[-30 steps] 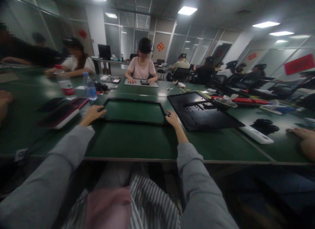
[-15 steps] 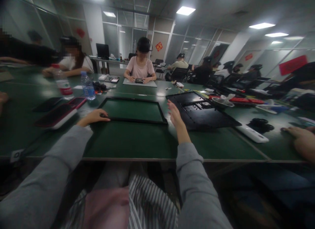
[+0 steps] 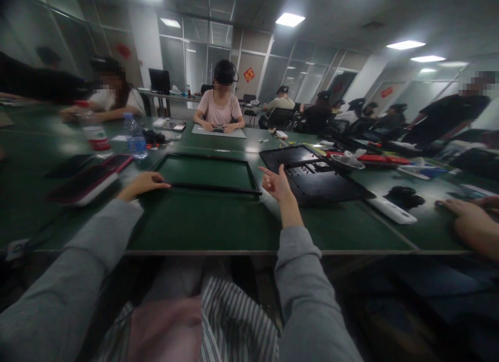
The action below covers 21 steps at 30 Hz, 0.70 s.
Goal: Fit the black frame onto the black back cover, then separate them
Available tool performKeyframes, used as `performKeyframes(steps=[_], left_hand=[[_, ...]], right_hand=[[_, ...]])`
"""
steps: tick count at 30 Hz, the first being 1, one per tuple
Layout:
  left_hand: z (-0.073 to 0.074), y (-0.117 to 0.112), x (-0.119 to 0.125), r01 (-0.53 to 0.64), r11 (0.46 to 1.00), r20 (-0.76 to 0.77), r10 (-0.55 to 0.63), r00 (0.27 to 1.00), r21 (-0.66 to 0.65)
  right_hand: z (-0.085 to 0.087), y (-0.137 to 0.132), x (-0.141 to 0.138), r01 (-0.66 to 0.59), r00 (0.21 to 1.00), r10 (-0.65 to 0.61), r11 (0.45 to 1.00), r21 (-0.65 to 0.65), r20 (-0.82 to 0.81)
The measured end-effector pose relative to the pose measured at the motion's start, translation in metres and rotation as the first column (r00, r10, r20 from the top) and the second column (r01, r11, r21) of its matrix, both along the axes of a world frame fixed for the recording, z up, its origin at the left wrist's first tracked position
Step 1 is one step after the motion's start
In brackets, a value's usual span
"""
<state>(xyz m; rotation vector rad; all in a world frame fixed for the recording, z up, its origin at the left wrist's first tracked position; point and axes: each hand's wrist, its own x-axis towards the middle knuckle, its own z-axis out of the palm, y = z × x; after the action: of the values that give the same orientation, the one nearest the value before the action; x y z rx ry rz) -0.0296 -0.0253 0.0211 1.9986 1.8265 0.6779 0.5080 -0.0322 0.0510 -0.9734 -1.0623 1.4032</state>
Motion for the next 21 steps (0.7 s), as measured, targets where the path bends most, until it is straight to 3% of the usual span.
performKeyframes(steps=[5,11,17,21], left_hand=[[0.000,-0.002,0.001,0.003,1.000,0.022,-0.002,1.000,-0.006],[0.004,-0.005,0.005,-0.015,1.000,0.055,0.015,0.998,-0.010],[0.009,-0.008,0.007,-0.043,0.999,0.093,0.040,0.995,0.026],[0.005,-0.004,0.005,-0.043,0.998,0.150,0.037,0.988,0.041]], right_hand=[[0.002,-0.002,-0.009,-0.144,0.982,0.153,0.986,-0.090,0.113],[0.007,-0.012,0.004,0.062,0.998,-0.062,0.991,0.119,-0.004],[0.006,-0.008,0.010,0.157,0.987,-0.161,0.979,0.131,0.019],[0.002,-0.004,0.009,0.159,0.986,-0.164,0.980,0.117,0.031]])
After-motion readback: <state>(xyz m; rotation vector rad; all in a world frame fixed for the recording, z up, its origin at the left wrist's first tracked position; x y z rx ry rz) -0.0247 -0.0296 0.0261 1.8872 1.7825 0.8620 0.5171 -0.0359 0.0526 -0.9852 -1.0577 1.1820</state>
